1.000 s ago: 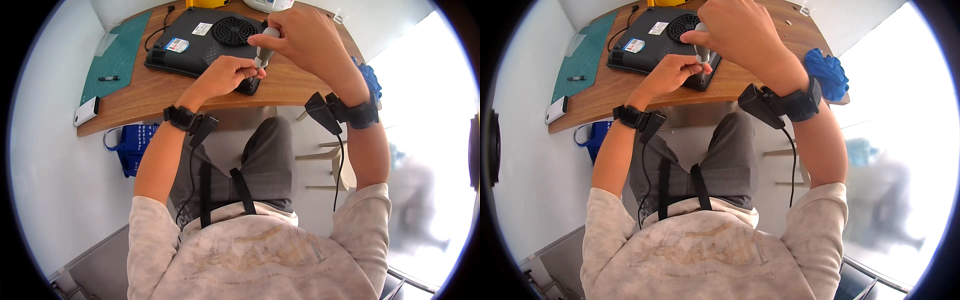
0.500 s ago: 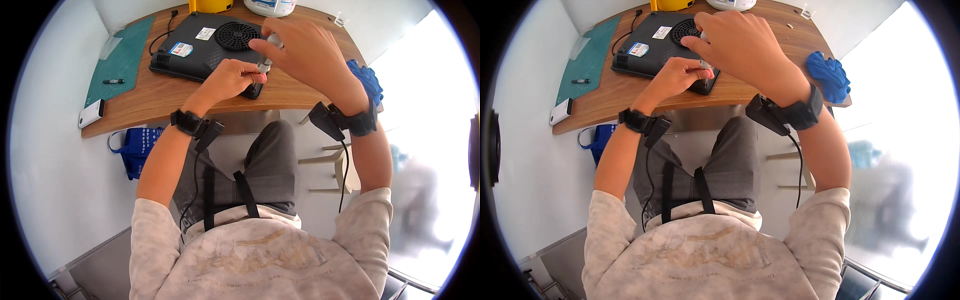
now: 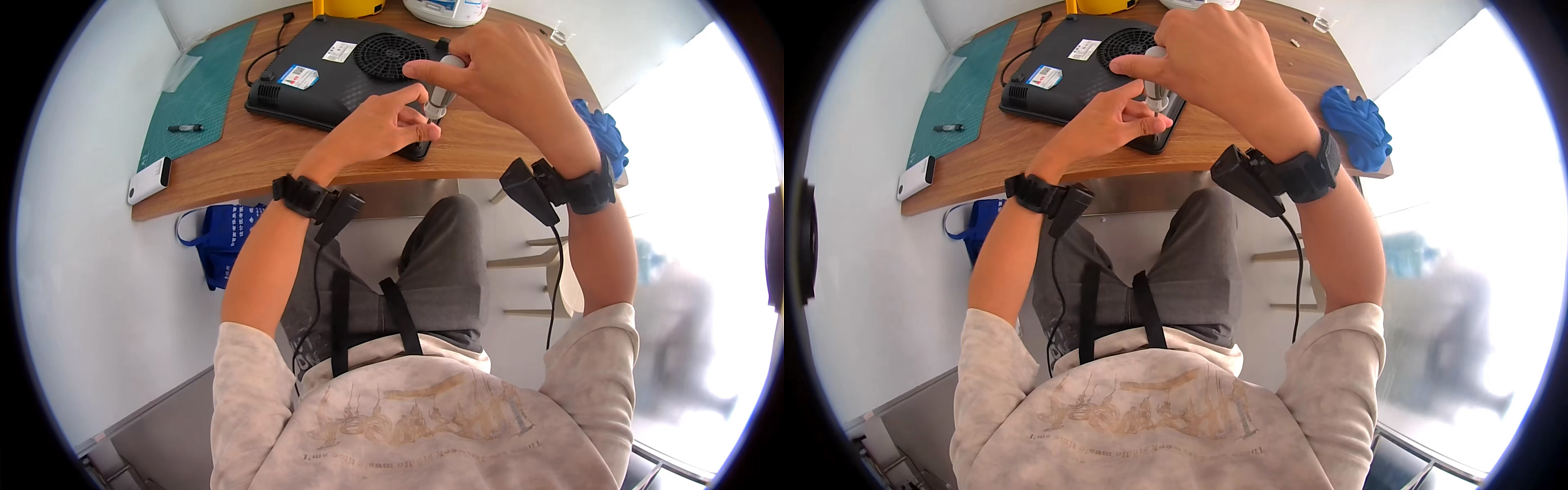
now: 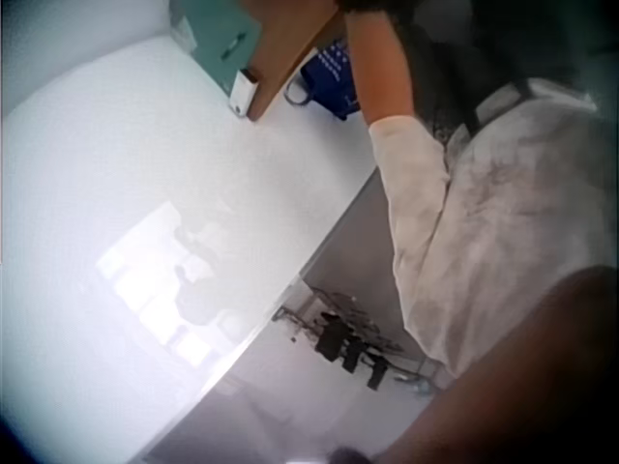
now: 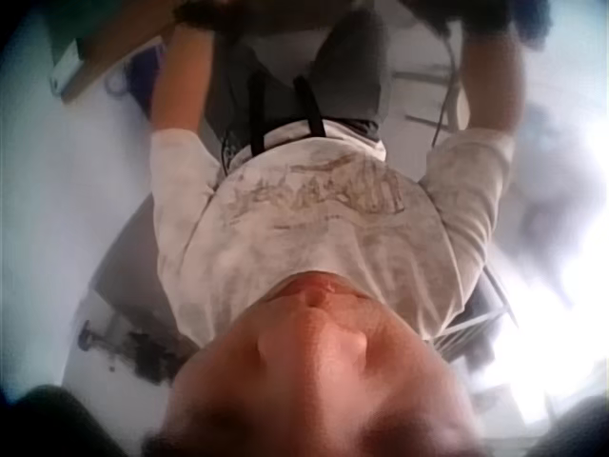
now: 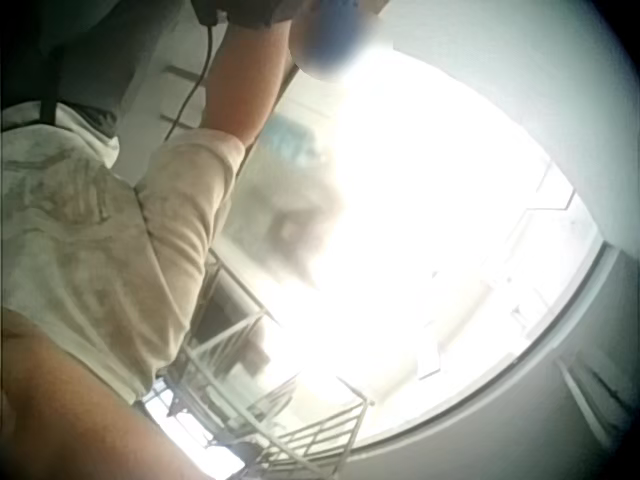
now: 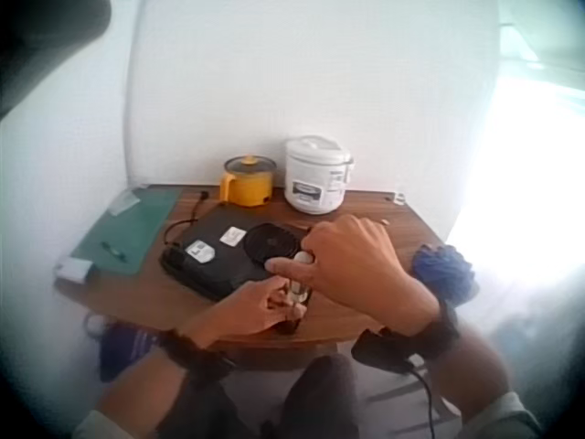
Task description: The person uses a screwdriver to remove screws from the underside of a black induction cooktop. They turn the cooktop over, remove several screws from the bottom panel, and place them on the table.
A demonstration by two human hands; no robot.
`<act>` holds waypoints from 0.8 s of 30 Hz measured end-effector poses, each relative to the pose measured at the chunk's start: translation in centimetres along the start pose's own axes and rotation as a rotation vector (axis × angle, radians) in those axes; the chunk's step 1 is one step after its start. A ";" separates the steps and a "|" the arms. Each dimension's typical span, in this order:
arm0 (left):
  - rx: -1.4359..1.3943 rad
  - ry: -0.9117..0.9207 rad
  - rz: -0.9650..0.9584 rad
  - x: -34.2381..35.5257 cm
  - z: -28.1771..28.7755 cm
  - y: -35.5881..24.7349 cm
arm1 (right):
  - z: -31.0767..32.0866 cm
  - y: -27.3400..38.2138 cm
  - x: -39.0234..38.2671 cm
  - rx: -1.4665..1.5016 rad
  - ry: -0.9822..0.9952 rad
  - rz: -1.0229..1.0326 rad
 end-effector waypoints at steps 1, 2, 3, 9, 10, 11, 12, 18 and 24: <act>-0.010 -0.007 -0.016 0.1 0.0 0.0 | 0.3 0.2 0.0 -0.007 0.015 -0.021; -0.020 -0.014 -0.031 0.2 -0.1 0.2 | 0.5 0.4 0.0 -0.015 0.030 -0.042; -0.030 -0.019 -0.047 0.3 -0.1 0.3 | 0.5 0.7 -0.1 -0.018 0.044 -0.052; -0.133 -0.015 -0.110 0.5 0.6 1.2 | 0.7 0.7 -0.9 0.157 -0.065 -0.012; -0.119 -0.026 -0.118 0.5 0.4 1.0 | 0.5 0.2 -1.0 0.265 -0.054 0.000; -0.105 -0.038 -0.126 0.6 0.2 0.7 | 0.3 0.0 -1.0 0.372 -0.043 0.012; -0.091 -0.049 -0.135 0.6 0.1 0.4 | 0.1 -0.1 -0.9 0.403 -0.034 0.022; 0.091 -0.011 -0.004 0.5 0.6 0.0 | -0.2 -0.7 -0.2 0.123 0.095 -0.033; 0.090 0.002 0.001 0.4 0.6 -0.3 | 0.4 0.4 -1.5 0.059 0.058 -0.107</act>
Point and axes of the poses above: each hand's wrist, its own x-axis towards the middle knuckle, its own z-axis out of the back of the hand, y = z × x, the point moved 4 cm from there along x, towards the middle knuckle, and after that the axes turned 12 degrees about -x, right-handed, at the moved point
